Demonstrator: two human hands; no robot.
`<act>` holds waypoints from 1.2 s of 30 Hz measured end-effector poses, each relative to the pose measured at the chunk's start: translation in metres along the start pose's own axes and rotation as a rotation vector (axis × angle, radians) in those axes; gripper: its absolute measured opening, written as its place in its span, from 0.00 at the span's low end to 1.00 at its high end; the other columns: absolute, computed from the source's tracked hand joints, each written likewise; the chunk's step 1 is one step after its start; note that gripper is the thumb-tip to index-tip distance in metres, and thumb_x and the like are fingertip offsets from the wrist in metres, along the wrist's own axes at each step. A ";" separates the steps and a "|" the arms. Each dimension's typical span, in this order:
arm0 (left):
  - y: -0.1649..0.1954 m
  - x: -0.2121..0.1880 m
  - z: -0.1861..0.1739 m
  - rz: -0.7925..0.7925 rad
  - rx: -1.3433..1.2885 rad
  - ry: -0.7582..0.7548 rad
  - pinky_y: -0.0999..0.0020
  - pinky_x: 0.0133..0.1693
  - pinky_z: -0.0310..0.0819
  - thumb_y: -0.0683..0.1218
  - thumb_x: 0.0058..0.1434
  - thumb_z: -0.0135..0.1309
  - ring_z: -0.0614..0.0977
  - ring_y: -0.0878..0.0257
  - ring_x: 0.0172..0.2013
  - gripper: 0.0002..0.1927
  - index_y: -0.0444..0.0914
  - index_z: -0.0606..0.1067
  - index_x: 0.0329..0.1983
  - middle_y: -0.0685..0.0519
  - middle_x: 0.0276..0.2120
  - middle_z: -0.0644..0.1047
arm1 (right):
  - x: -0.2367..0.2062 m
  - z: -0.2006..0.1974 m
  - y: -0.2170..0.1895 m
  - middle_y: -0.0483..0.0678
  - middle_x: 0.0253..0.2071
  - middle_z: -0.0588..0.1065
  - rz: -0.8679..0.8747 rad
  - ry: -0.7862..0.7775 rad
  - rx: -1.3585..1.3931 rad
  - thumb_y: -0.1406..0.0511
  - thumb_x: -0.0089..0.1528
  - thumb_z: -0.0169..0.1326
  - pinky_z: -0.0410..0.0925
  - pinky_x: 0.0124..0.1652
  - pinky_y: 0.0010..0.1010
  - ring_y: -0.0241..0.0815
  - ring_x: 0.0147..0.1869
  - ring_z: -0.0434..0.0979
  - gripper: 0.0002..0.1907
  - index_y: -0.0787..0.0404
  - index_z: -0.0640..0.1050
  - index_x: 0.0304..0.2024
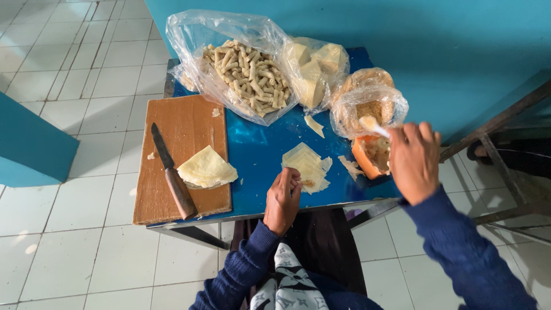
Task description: The person sits at a small blue table and assembles a layered snack: they pick up thin square pastry sheets one at a time and stack them in an overlapping zigzag row on the table, occasionally scooping brown filling from an orange container with a spoon and spreading it on a sheet, then pressing the stack flat with both hands.
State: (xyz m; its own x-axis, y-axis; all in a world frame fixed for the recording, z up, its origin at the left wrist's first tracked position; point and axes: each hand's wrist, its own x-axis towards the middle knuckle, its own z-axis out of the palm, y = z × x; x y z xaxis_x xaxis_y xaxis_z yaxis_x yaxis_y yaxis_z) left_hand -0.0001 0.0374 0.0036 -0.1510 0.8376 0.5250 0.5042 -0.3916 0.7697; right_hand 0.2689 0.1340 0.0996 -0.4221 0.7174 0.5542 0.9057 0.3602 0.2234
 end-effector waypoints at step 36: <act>-0.002 0.003 -0.014 0.054 0.054 -0.288 0.59 0.46 0.78 0.38 0.54 0.64 0.78 0.49 0.47 0.20 0.31 0.74 0.49 0.45 0.47 0.72 | -0.053 0.034 -0.115 0.45 0.42 0.80 -0.183 -0.032 0.688 0.74 0.60 0.57 0.64 0.48 0.40 0.43 0.45 0.78 0.14 0.59 0.78 0.47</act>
State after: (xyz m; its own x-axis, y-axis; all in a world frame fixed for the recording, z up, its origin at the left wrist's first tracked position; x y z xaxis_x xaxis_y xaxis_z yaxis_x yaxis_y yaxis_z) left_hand -0.0132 0.0358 0.0087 0.1210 0.8928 0.4339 0.5505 -0.4241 0.7191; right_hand 0.1860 0.0750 0.0173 -0.5756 0.6228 0.5299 0.5941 0.7638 -0.2524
